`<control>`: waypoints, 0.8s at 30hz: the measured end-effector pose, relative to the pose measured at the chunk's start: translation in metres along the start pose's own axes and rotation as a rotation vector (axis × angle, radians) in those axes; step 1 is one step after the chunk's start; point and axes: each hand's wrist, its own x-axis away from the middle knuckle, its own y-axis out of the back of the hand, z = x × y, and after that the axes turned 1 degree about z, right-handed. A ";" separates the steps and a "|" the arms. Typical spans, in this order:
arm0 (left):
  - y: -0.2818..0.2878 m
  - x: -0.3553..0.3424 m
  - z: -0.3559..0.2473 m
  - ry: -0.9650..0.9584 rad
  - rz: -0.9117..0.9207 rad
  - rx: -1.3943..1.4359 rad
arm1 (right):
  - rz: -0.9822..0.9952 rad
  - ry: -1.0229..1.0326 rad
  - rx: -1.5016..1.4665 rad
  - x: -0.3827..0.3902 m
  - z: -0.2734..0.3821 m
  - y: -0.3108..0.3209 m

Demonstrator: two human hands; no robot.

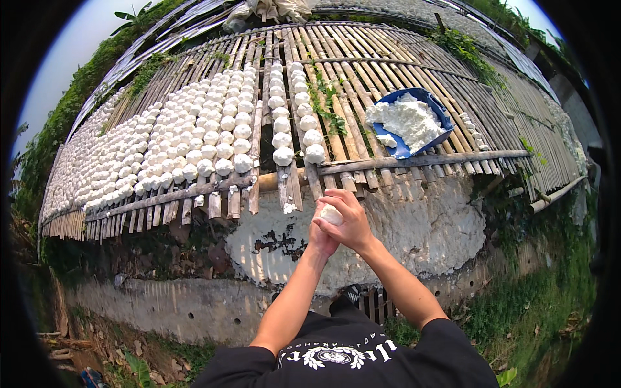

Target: The person repeatedly scoops white dough from a blue tray, rolls it into small balls by hand, and places them in neat rows on a bamboo drying rack. The person refills the tray from a larger pile of dough on the ground and continues shaping and arranging the balls.

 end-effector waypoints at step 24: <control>0.243 -0.098 -0.110 -0.008 -0.685 -1.764 | 0.342 -0.830 -0.567 -0.033 -0.067 0.024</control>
